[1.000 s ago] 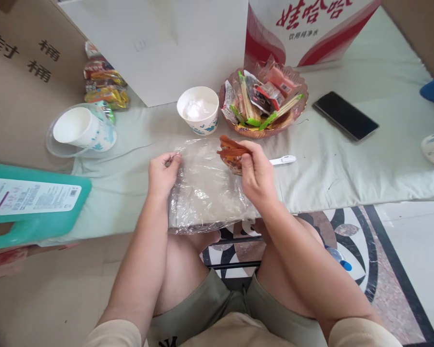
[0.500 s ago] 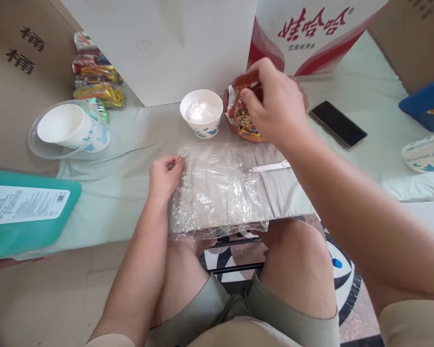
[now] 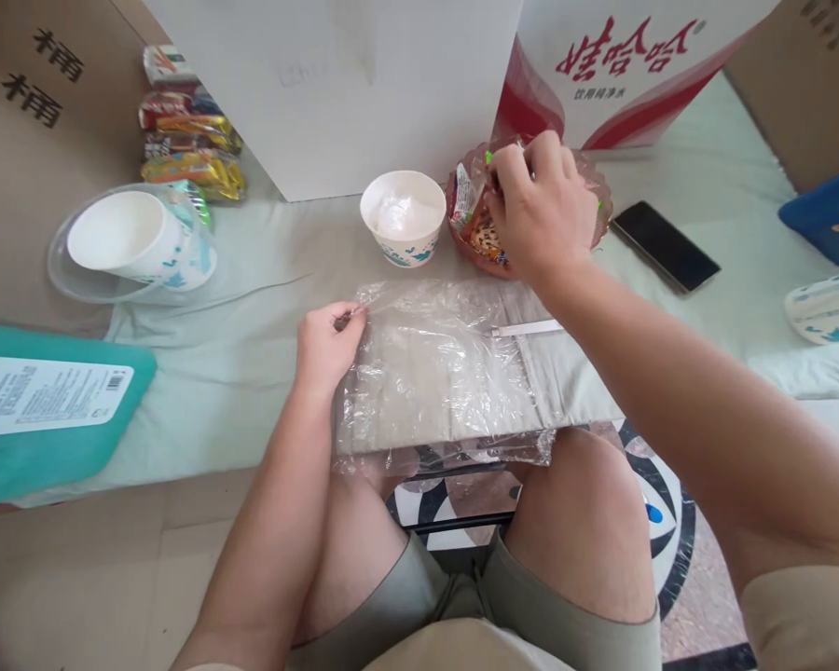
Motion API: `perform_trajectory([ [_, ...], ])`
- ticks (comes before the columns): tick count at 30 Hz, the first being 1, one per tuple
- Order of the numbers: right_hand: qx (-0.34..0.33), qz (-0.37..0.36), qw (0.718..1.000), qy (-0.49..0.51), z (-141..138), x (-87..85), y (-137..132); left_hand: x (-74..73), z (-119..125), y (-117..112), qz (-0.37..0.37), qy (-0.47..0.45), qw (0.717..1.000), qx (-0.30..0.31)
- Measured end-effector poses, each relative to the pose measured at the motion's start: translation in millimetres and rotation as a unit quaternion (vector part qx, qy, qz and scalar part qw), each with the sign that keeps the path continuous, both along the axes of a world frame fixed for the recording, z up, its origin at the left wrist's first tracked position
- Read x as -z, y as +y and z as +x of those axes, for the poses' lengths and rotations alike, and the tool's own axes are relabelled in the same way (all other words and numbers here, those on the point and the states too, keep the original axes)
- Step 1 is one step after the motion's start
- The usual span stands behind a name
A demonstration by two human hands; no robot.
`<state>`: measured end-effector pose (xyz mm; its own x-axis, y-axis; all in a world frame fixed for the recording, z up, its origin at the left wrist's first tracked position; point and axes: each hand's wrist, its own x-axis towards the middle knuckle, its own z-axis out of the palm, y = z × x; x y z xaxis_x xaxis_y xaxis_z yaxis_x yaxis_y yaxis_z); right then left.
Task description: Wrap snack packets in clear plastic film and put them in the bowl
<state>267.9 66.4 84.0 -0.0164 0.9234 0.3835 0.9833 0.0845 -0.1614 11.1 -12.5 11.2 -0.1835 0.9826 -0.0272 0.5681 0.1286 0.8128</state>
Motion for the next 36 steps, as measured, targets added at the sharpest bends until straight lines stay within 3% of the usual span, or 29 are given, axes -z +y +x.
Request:
perform_trajectory([
  [5,-0.045,-0.005,0.998,-0.035,3,8.3,2,2.6,0,1,-0.005,0.015,1.000,-0.006],
  [10,-0.146,-0.007,0.988,0.044,0,20.8,3,2.2,1,3,0.000,0.028,1.000,-0.002],
  [12,-0.168,-0.012,0.983,0.071,1,15.5,0,1.9,1,4,0.003,0.032,0.999,-0.004],
  [15,-0.173,0.015,0.981,0.080,13,-8.9,-7,2.9,-1,5,0.008,0.033,0.999,-0.009],
  [17,-0.158,0.066,0.981,0.094,28,-30.1,-9,3.8,-2,5,0.005,0.032,0.999,-0.007],
  [19,-0.099,0.107,0.983,0.114,48,-47.2,-4,4.0,-2,5,0.002,0.034,0.999,-0.002],
  [21,0.000,0.068,0.991,0.113,67,-55.2,7,3.0,-1,4,-0.001,0.037,0.999,0.001],
  [24,0.080,-0.021,0.990,0.112,92,-49.7,33,0.7,0,3,-0.010,0.037,0.999,-0.005],
  [29,-0.008,-0.076,0.996,0.036,120,-27.5,71,2.3,0,4,-0.010,0.035,0.999,-0.014],
  [36,0.046,-0.157,0.986,-0.040,101,-23.2,63,3.3,1,7,-0.022,0.037,0.999,-0.018],
])
